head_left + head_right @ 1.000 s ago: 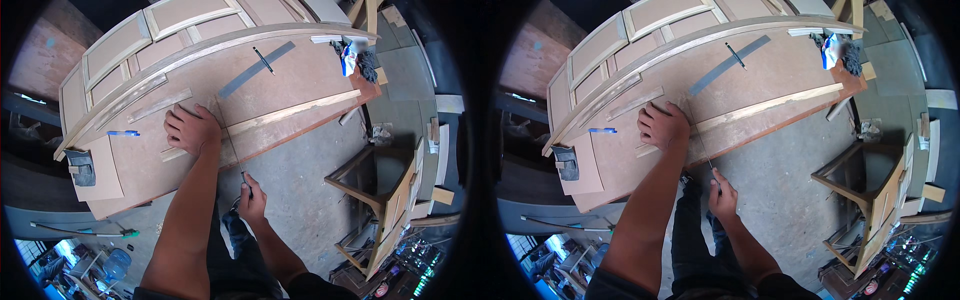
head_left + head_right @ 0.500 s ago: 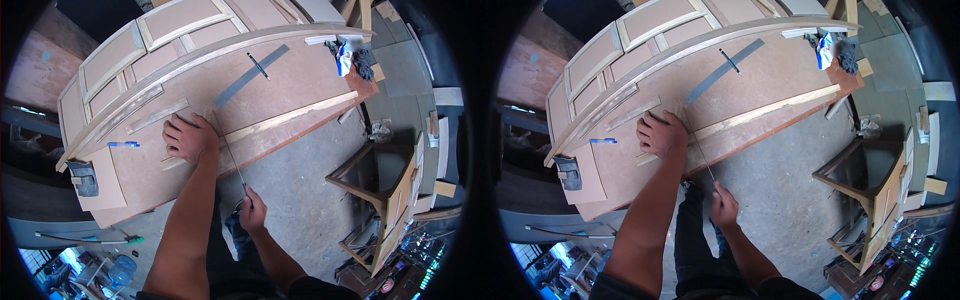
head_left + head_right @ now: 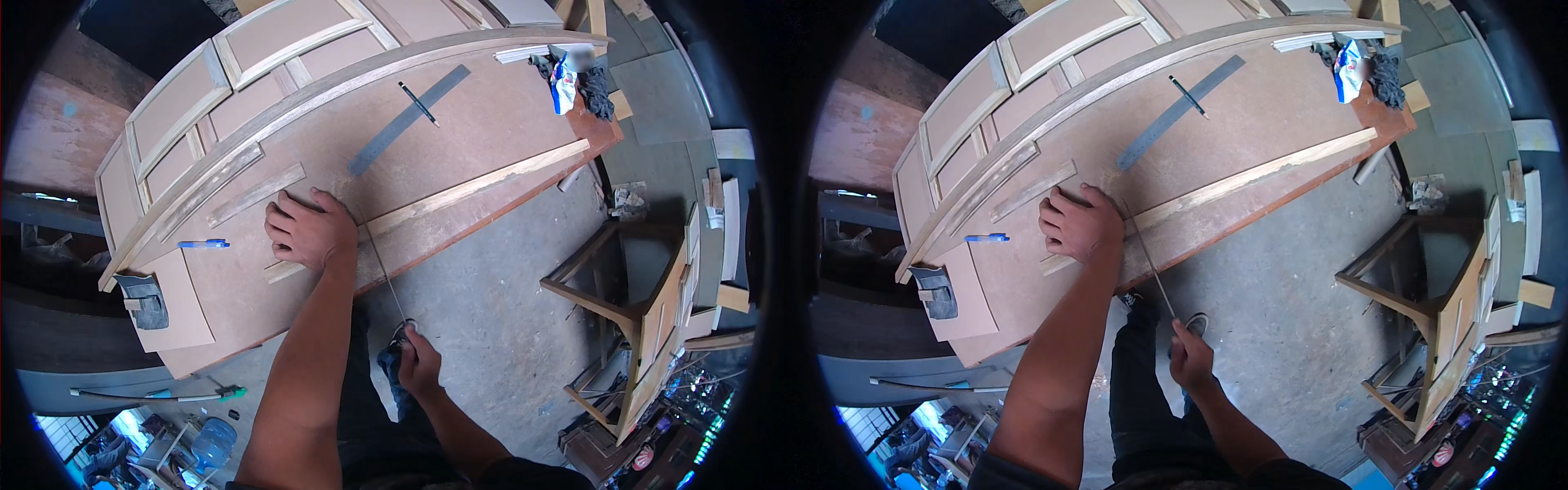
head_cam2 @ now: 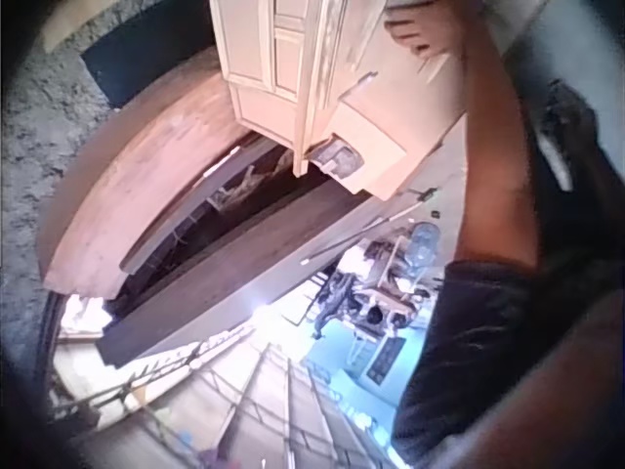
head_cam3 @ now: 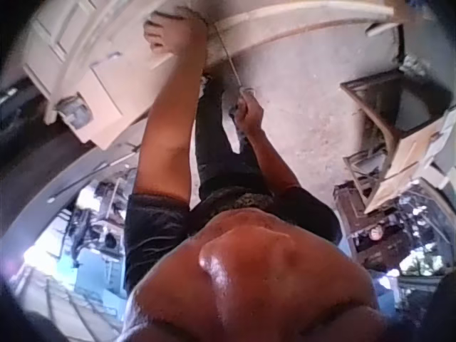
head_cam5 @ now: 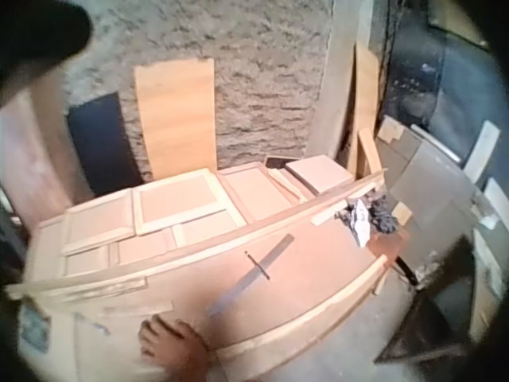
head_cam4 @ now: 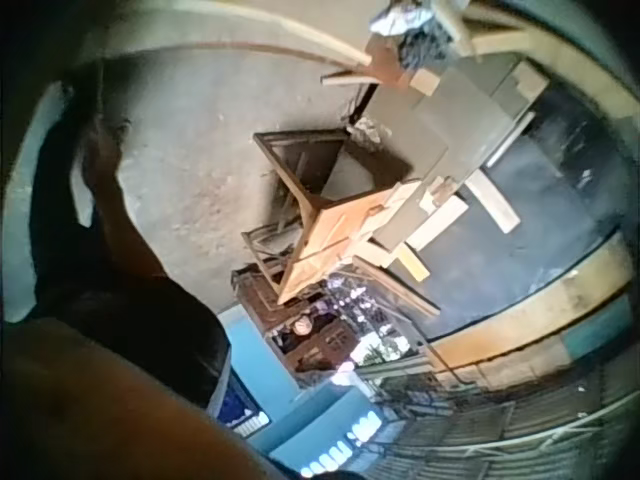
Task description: Measuring and cutting wood strips using a hand saw and metal ruler.
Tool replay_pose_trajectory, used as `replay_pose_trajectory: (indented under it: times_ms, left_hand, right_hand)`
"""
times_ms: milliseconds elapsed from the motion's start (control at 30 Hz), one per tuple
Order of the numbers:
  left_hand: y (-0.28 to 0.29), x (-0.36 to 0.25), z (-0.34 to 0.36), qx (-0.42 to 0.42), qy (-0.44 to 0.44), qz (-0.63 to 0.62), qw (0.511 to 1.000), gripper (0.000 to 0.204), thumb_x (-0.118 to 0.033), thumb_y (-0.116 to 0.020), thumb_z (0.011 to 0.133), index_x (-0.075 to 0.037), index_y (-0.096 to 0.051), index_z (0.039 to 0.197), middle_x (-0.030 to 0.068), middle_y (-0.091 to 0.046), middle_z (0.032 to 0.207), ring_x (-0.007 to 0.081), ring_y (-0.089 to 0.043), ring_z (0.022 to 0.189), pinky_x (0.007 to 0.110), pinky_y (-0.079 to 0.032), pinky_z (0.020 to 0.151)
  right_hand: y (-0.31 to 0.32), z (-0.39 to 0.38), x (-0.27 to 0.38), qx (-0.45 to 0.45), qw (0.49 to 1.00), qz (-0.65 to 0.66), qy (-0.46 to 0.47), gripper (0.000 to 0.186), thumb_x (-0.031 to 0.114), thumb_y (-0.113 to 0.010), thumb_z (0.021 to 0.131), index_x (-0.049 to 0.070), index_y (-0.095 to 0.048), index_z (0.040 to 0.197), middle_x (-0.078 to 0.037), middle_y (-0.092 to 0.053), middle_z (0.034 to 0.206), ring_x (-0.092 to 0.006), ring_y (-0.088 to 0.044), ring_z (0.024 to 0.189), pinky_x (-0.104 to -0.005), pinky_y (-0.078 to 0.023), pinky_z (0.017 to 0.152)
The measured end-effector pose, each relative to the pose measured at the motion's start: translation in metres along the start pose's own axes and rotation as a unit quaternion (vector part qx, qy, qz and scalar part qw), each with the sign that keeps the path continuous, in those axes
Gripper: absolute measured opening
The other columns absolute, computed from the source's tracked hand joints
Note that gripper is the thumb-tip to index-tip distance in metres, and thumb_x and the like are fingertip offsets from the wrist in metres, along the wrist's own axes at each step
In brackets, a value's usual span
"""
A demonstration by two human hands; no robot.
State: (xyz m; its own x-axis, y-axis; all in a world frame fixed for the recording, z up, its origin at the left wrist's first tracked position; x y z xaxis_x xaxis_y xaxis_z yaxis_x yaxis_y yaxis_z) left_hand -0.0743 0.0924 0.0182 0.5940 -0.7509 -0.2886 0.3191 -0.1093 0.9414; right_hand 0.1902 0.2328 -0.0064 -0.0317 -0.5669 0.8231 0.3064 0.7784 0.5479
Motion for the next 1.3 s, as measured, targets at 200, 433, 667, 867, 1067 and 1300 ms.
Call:
replay_pose_trajectory:
  times_ms: [200,433,667,867,1067,1300]
  left_hand:
    - [0.000,0.000,0.000,0.000,-0.005,0.009,1.000,0.055,-0.044,-0.058,0.094,-0.012,-0.053,0.138,0.0112,-0.047,0.147,0.0289,-0.039,0.139,0.053,-0.030,0.108]
    - [0.000,-0.001,-0.001,0.001,-0.008,0.001,1.000,0.054,-0.044,-0.057,0.095,-0.012,-0.053,0.138,0.0109,-0.047,0.147,0.0287,-0.039,0.140,0.053,-0.030,0.108]
    - [-0.001,-0.001,0.000,-0.005,-0.009,-0.001,1.000,0.055,-0.044,-0.057,0.094,-0.012,-0.053,0.139,0.0106,-0.047,0.148,0.0291,-0.040,0.140,0.053,-0.031,0.108]
    - [0.002,-0.002,0.003,-0.002,-0.007,0.003,1.000,0.055,-0.044,-0.057,0.094,-0.012,-0.053,0.138,0.0106,-0.047,0.148,0.0294,-0.040,0.139,0.052,-0.031,0.108]
    - [-0.005,-0.002,-0.001,-0.007,-0.013,-0.005,1.000,0.055,-0.044,-0.057,0.094,-0.011,-0.053,0.138,0.0110,-0.047,0.147,0.0295,-0.040,0.139,0.052,-0.032,0.107]
    - [0.005,0.002,0.006,-0.025,-0.014,-0.007,1.000,0.054,-0.044,-0.058,0.094,-0.011,-0.054,0.137,0.0111,-0.049,0.145,0.0295,-0.040,0.138,0.053,-0.032,0.107]
  right_hand:
    - [-0.014,0.045,0.006,-0.008,0.999,0.047,-0.022,0.032,0.004,-0.059,0.099,-0.007,-0.064,0.129,-0.026,-0.073,0.109,-0.0384,-0.074,0.088,-0.0394,-0.060,0.079]
    - [0.018,-0.005,0.002,0.048,0.997,0.045,-0.041,0.032,0.002,-0.056,0.100,-0.005,-0.064,0.130,-0.026,-0.073,0.108,-0.0381,-0.073,0.085,-0.0404,-0.059,0.075]
    - [-0.015,0.057,0.013,0.004,0.997,0.070,-0.029,0.032,0.005,-0.055,0.101,-0.006,-0.065,0.129,-0.027,-0.072,0.114,-0.0390,-0.074,0.095,-0.0420,-0.059,0.083]
    - [0.016,-0.026,-0.003,0.012,0.999,0.042,-0.026,0.032,0.006,-0.056,0.101,-0.004,-0.065,0.130,-0.027,-0.072,0.112,-0.0355,-0.075,0.091,-0.0416,-0.060,0.079]
    - [-0.015,0.054,0.000,0.049,0.994,0.054,-0.086,0.031,0.007,-0.056,0.101,-0.006,-0.065,0.129,-0.026,-0.074,0.108,-0.0359,-0.075,0.091,-0.0405,-0.060,0.079]
    - [0.021,-0.046,0.002,0.026,0.998,0.034,-0.039,0.032,0.006,-0.057,0.101,-0.005,-0.064,0.131,-0.026,-0.073,0.111,-0.0347,-0.076,0.091,-0.0399,-0.060,0.078]
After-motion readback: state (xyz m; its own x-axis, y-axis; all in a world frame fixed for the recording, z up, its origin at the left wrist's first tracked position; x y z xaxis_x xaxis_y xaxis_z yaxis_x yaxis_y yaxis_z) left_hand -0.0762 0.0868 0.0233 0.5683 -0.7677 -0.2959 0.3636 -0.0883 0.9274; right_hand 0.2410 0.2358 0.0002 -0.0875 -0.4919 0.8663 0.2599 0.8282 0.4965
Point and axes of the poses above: each hand's wrist, its own z-axis towards the middle knuckle, its own y-axis out of the back of the hand, x = y × z, the point moved 6 cm from there along z, towards the middle knuckle
